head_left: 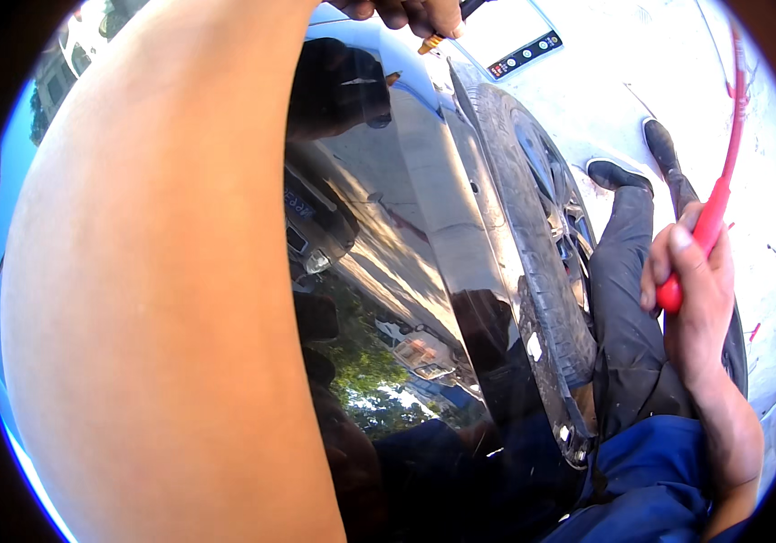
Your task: The person uses a hammer and a punch tool to tap high spots on a black car fender while using a reflection board. They wipe the surface with their hand and reposition the board.
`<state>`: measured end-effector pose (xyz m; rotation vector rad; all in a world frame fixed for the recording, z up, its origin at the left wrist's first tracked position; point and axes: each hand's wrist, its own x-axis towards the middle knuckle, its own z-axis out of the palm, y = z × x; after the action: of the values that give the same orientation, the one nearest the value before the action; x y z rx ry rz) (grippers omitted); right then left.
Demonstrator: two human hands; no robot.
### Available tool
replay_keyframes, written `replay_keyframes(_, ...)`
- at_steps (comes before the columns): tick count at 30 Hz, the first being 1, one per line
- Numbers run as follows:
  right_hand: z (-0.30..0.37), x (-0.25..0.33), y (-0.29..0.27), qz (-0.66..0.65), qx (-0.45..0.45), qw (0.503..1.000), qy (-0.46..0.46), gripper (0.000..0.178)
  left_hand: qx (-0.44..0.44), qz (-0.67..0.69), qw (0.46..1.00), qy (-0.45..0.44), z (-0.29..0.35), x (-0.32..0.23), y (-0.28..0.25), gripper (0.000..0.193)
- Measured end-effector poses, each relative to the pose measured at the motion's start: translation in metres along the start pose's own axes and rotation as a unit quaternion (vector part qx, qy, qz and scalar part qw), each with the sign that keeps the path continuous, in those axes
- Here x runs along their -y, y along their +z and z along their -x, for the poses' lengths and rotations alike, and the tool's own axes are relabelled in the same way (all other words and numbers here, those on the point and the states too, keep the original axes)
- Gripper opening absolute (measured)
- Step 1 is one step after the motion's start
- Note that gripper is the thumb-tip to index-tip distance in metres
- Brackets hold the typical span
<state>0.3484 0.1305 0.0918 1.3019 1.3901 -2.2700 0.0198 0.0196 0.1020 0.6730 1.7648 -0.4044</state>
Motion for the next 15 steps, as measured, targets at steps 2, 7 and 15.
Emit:
replay_keyframes(2,0.007,-0.002,-0.005,0.080,0.059,0.994,0.053,0.022,0.038,0.026,0.997,0.059,0.005,0.008,0.000,0.029)
replay_keyframes(7,0.000,0.006,-0.013,0.066,0.037,0.997,-0.001,0.021,0.032,0.018,0.998,0.057,0.004,0.004,-0.002,0.029)
replay_keyframes(15,0.005,0.005,-0.007,0.108,0.076,0.990,0.044,0.025,0.044,0.061,0.996,0.052,-0.004,0.015,0.000,0.029)
